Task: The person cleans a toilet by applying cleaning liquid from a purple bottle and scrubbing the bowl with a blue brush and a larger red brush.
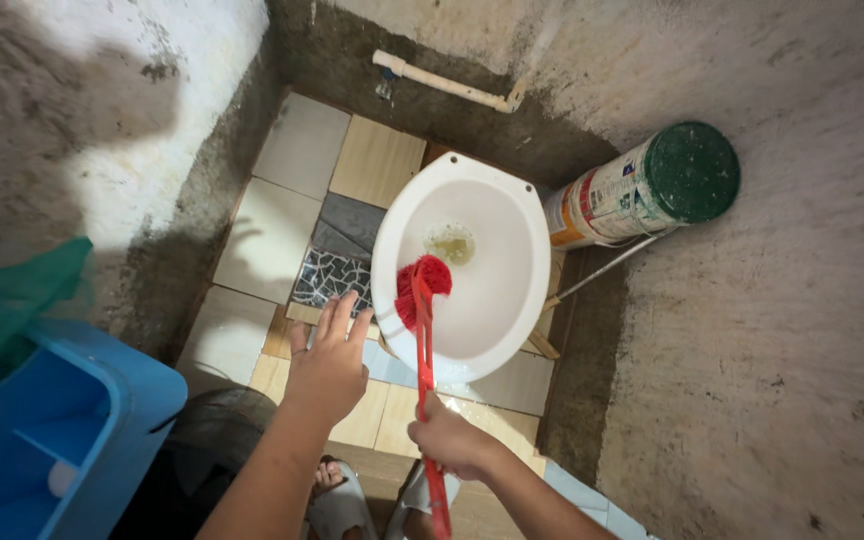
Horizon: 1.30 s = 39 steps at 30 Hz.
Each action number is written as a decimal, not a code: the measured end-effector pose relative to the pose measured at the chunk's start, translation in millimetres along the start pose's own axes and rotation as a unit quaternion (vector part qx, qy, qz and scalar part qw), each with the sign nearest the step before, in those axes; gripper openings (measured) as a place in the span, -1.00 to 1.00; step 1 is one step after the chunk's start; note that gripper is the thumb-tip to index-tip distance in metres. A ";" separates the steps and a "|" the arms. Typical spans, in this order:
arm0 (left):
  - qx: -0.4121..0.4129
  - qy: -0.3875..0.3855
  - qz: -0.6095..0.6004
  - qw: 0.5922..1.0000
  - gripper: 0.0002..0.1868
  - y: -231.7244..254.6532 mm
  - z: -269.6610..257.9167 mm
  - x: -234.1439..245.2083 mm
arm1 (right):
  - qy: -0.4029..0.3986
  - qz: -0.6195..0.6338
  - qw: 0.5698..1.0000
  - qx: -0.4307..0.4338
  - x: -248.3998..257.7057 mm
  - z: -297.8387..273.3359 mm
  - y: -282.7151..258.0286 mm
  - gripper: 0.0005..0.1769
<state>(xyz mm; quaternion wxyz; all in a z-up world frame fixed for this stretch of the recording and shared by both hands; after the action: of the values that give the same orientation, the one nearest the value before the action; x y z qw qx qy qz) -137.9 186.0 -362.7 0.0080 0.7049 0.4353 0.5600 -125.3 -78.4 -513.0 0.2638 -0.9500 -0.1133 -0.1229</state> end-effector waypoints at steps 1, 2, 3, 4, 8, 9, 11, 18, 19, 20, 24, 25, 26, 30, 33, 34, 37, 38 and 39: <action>-0.001 0.009 -0.002 1.000 -0.20 -1.0 1.1 0.8 | -0.002 -0.002 1.000 0.004 -0.2 -1.2 15.1 -0.03; -0.004 0.011 -0.004 1.000 -0.22 -1.6 4.7 2.9 | 0.000 -0.006 1.000 0.008 -0.2 0.1 29.4 -0.02; -0.008 0.012 -0.006 1.000 -0.23 -0.1 8.6 4.7 | 0.005 -0.017 1.000 0.006 1.6 -0.1 46.5 -0.02; -0.008 0.007 -0.011 1.000 -0.25 2.0 6.3 3.6 | 0.001 -0.028 1.000 -0.005 -2.3 -7.4 66.3 -0.01; -0.009 -0.021 0.024 0.999 -0.27 9.3 13.7 16.9 | -0.008 -0.013 0.999 0.041 -5.0 -3.2 77.1 -0.19; -0.004 -0.032 0.022 0.999 -0.26 12.3 15.0 21.7 | 0.022 -0.015 0.982 0.188 12.8 17.5 40.9 -0.33; 0.001 -0.046 0.023 0.999 -0.21 18.0 19.5 33.6 | 0.102 -0.045 0.840 0.531 66.8 49.5 -40.6 -0.61; -0.006 -0.075 0.077 0.994 -0.22 20.7 35.4 58.0 | 0.020 -0.098 0.963 0.250 47.4 180.0 -7.3 -0.81; -0.010 -0.072 0.078 0.994 -0.23 19.5 41.1 60.5 | 0.002 -0.102 0.976 0.192 31.7 183.6 5.3 -0.80; -0.003 -0.069 0.074 0.995 -0.22 17.9 45.4 61.2 | -0.008 -0.096 0.982 0.159 16.6 186.0 7.8 -0.78; -0.002 -0.044 0.068 0.997 -0.26 21.0 63.8 59.7 | -0.014 -0.065 0.992 0.105 7.4 167.5 -3.1 -0.73; -0.007 -0.034 0.073 0.997 -0.29 23.0 69.0 59.7 | -0.012 -0.057 0.994 0.092 15.8 159.0 -4.1 -0.71; -0.006 -0.028 0.069 0.997 -0.29 23.8 73.0 58.9 | -0.010 -0.050 0.995 0.080 22.2 149.3 -3.9 -0.69; 0.000 -0.032 0.045 0.998 -0.24 31.5 76.2 51.5 | 0.014 -0.027 0.999 0.014 71.6 110.0 27.2 -0.63; -0.015 -0.019 0.052 0.998 -0.24 35.2 75.2 50.9 | 0.027 0.005 0.999 -0.025 98.6 93.4 44.6 -0.59; -0.028 -0.011 0.055 0.998 -0.25 39.4 74.7 47.8 | 0.027 0.023 0.999 -0.036 102.7 85.0 51.2 -0.57; -0.038 0.004 0.075 0.996 -0.34 36.4 68.3 45.4 | 0.011 0.102 0.994 -0.038 100.8 80.0 36.9 -0.52; -0.032 0.004 0.082 0.996 -0.35 34.0 65.6 42.1 | -0.007 0.128 0.991 -0.038 87.2 74.0 28.3 -0.51; -0.027 0.004 0.090 0.996 -0.36 31.7 64.3 39.4 | -0.029 0.161 0.986 -0.036 71.6 67.4 16.5 -0.49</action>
<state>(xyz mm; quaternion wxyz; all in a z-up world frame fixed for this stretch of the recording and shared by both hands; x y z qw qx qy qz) -67.8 221.5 -340.0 -0.0254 0.7384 0.3554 0.5726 -41.4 -45.7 -555.9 0.2428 -0.9677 0.0383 -0.0554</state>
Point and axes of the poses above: each hand's wrist, its own z-axis towards the middle knuckle, its own x-axis out of the back of the hand, y = z × x, the point moved 8 cm from there along z, towards the middle knuckle, and after that the axes turned 6 degrees about -z, right-handed, at the moved point
